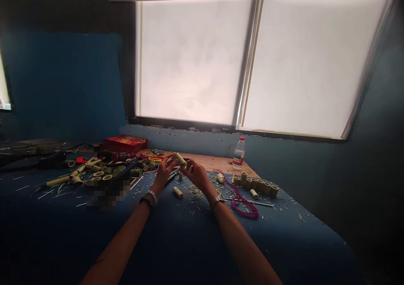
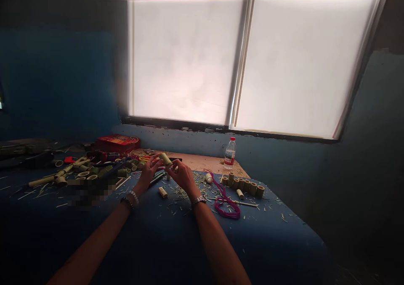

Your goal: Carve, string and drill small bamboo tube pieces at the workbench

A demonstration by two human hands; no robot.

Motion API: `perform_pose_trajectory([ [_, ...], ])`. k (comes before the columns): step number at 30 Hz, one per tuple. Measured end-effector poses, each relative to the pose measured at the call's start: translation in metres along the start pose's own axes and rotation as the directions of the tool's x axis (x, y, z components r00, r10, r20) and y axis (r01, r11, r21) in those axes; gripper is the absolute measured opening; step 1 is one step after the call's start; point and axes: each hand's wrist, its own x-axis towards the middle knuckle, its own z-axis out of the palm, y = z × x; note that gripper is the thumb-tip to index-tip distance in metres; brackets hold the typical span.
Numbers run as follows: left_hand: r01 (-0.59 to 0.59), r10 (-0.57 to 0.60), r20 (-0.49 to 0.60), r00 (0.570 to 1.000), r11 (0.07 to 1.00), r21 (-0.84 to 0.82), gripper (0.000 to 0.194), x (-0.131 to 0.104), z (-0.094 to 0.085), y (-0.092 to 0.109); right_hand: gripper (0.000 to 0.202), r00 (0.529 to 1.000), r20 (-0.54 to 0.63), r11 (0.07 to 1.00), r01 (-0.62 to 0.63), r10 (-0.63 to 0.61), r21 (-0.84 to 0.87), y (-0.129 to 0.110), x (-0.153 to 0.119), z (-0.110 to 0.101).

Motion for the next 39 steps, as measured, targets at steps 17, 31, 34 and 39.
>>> perform_pose_trajectory([
  [17, -0.100, 0.093, 0.044, 0.995, 0.976, 0.195, 0.052, -0.020, -0.002, 0.008, 0.029, 0.997, 0.025, 0.988, 0.069, -0.066, -0.136, -0.013, -0.010, -0.001],
  [31, -0.207, 0.163, 0.159, 0.974, 0.923, 0.323, 0.040, -0.022, 0.000, 0.010, 0.018, 0.996, 0.084, 0.964, 0.016, 0.007, -0.267, -0.009, -0.010, -0.002],
  [34, -0.196, 0.162, 0.131, 0.978, 0.929, 0.314, 0.045, -0.022, 0.000, 0.008, 0.019, 0.997, 0.082, 0.967, 0.016, 0.005, -0.256, -0.009, -0.010, -0.003],
  [39, -0.142, 0.120, 0.104, 0.987, 0.959, 0.246, 0.043, -0.020, 0.000, 0.005, 0.023, 0.994, 0.102, 0.975, 0.054, -0.032, -0.215, -0.008, -0.012, -0.005],
])
